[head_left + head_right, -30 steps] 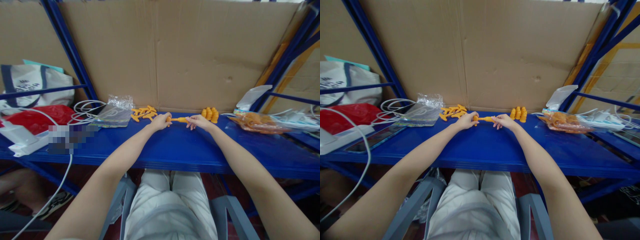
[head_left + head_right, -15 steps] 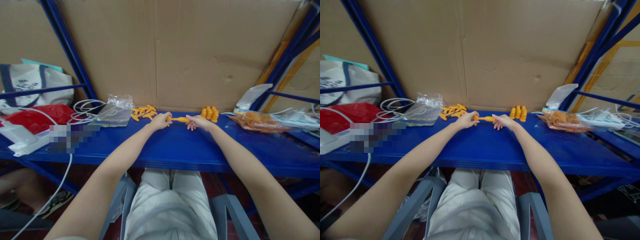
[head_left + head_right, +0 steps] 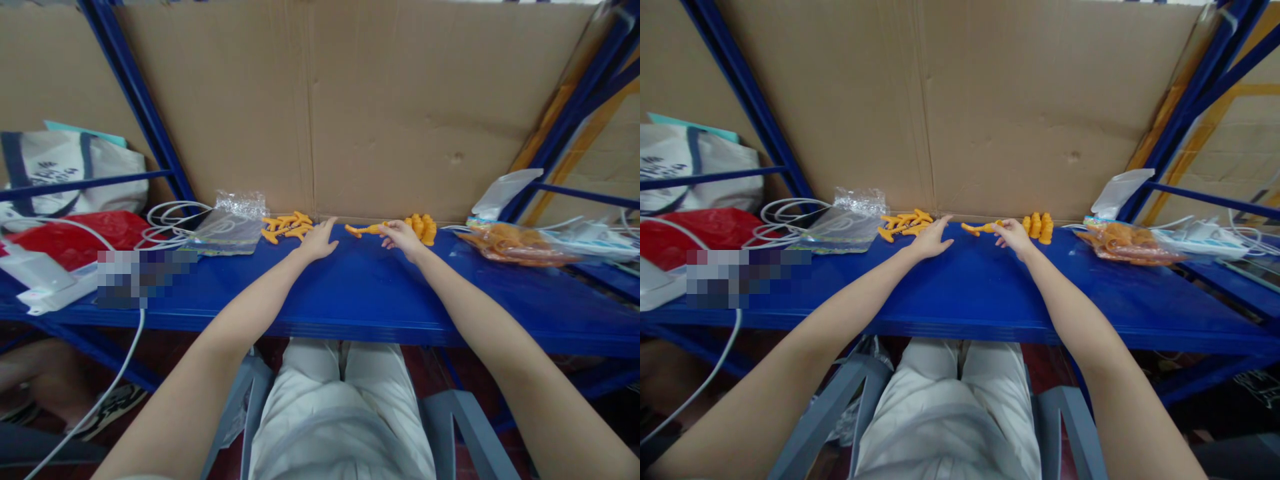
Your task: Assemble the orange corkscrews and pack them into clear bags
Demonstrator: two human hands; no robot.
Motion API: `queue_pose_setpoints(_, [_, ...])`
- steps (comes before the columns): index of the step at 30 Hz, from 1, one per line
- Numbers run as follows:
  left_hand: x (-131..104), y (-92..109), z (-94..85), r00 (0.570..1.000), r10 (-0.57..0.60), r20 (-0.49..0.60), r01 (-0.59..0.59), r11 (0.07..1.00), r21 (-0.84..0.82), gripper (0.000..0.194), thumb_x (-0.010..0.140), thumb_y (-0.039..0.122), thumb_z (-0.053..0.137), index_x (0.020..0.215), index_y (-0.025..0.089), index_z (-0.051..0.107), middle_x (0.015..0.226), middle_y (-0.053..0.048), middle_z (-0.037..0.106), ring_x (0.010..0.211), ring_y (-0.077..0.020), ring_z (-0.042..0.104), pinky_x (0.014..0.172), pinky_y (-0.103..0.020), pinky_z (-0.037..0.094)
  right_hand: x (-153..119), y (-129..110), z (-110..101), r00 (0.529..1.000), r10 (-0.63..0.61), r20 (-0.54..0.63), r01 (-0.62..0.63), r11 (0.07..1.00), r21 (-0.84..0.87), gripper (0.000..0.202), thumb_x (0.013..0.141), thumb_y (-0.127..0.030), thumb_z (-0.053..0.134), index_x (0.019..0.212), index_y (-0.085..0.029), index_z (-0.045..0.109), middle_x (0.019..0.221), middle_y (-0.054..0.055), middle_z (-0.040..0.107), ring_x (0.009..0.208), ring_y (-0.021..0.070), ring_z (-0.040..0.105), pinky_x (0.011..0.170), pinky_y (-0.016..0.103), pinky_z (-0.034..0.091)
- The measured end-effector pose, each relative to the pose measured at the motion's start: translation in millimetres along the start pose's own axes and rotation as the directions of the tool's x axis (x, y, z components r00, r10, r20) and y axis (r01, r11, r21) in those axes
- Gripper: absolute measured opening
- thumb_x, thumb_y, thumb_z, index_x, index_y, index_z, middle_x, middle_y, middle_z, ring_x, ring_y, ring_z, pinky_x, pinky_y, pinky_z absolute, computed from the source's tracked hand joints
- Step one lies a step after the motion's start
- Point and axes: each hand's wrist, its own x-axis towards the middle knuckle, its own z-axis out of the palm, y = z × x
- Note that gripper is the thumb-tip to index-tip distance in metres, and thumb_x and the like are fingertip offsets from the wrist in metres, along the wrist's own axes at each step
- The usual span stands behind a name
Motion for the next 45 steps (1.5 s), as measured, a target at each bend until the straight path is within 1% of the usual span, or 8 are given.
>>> queue_pose_setpoints(4, [2.2,-9.7,0.9,0.963,-0.194,0.188,0.162,0.972,0.173,0.058,0.093,0.043,0.051,0.144,0.015,0.044,0.150,-0.018,0.047,0.136,-0.0357,0.046,0.107,-0.049,0.041,9.5,11.9,-6.2,0.967,-0.229,-0.111,0.167,0.899,-0.404,0.026,0.081,-0.030,0.071,0.100,-0.019,0.058,0.100,0.009,0.071,0.087,0.0233,0.069,0.077,0.036,0.055])
queue_pose_setpoints(8, [5.7,-16.8,1.8,0.909,-0.189,0.373,0.117,0.971,0.207,0.056,0.098,0.049,0.036,0.140,0.015,0.050,0.149,-0.018,0.049,0.136,-0.0329,0.047,0.107,-0.044,0.042,14.0,19.4,-11.3,0.968,-0.243,-0.066,0.140,0.736,-0.662,0.032,0.084,-0.033,0.068,0.110,-0.017,0.062,0.106,0.013,0.072,0.104,0.0309,0.067,0.086,0.041,0.052])
queue_pose_setpoints(18, [8.8,-20.2,3.0,0.933,-0.065,0.353,0.014,0.989,0.145,0.050,0.096,0.038,0.042,0.135,0.011,0.056,0.140,-0.016,0.059,0.130,-0.0265,0.055,0.105,-0.032,0.043,-1.0,6.7,-5.4,0.994,-0.096,-0.057,0.002,0.524,-0.852,0.045,0.091,-0.042,0.061,0.124,-0.011,0.058,0.117,0.022,0.069,0.112,0.0350,0.065,0.089,0.042,0.051])
queue_pose_setpoints(24, [7.7,-12.4,1.5,0.956,0.112,0.272,-0.125,0.992,0.033,0.039,0.093,0.031,0.049,0.123,0.015,0.067,0.129,-0.009,0.068,0.119,-0.0225,0.063,0.102,-0.029,0.046,1.3,8.6,-4.0,0.993,-0.075,-0.091,-0.035,0.555,-0.831,0.045,0.089,-0.043,0.065,0.123,-0.015,0.059,0.116,0.018,0.070,0.111,0.0330,0.067,0.089,0.040,0.052])
queue_pose_setpoints(31, [3.4,8.3,-1.9,0.958,0.257,0.126,-0.232,0.955,-0.182,0.031,0.093,0.023,0.048,0.111,0.017,0.073,0.104,-0.005,0.077,0.094,-0.0192,0.071,0.090,-0.030,0.054,14.3,25.8,-8.8,0.987,-0.161,0.012,0.124,0.708,-0.695,0.044,0.089,-0.031,0.061,0.128,-0.011,0.056,0.098,0.014,0.074,0.092,0.0255,0.071,0.082,0.036,0.054])
queue_pose_setpoints(36, [4.3,8.7,-3.4,0.973,0.227,0.039,-0.220,0.966,-0.140,0.036,0.091,0.014,0.047,0.118,0.018,0.070,0.123,-0.006,0.071,0.114,-0.0202,0.065,0.104,-0.033,0.048,18.9,30.5,-11.9,0.983,-0.174,0.058,0.170,0.748,-0.642,0.041,0.087,-0.024,0.061,0.126,-0.012,0.055,0.095,0.012,0.074,0.089,0.0233,0.070,0.083,0.035,0.054])
queue_pose_setpoints(40, [5.8,-1.5,-1.8,0.988,0.135,0.077,-0.135,0.991,-0.010,0.043,0.089,0.008,0.043,0.125,0.016,0.067,0.135,-0.009,0.063,0.127,-0.0205,0.056,0.111,-0.031,0.041,19.9,30.7,-11.3,0.981,-0.189,0.038,0.169,0.745,-0.645,0.038,0.086,-0.022,0.060,0.122,-0.013,0.055,0.100,0.014,0.072,0.092,0.0254,0.069,0.085,0.037,0.053])
queue_pose_setpoints(45, [6.9,-18.5,6.1,0.955,-0.003,0.295,-0.028,0.995,0.100,0.064,0.086,0.008,0.044,0.147,0.026,0.047,0.146,-0.008,0.054,0.129,-0.0237,0.055,0.107,-0.035,0.044,24.0,31.5,-10.5,0.929,-0.369,-0.021,0.247,0.662,-0.708,0.021,0.083,-0.024,0.059,0.101,-0.017,0.063,0.111,0.015,0.067,0.106,0.0281,0.062,0.094,0.041,0.049])
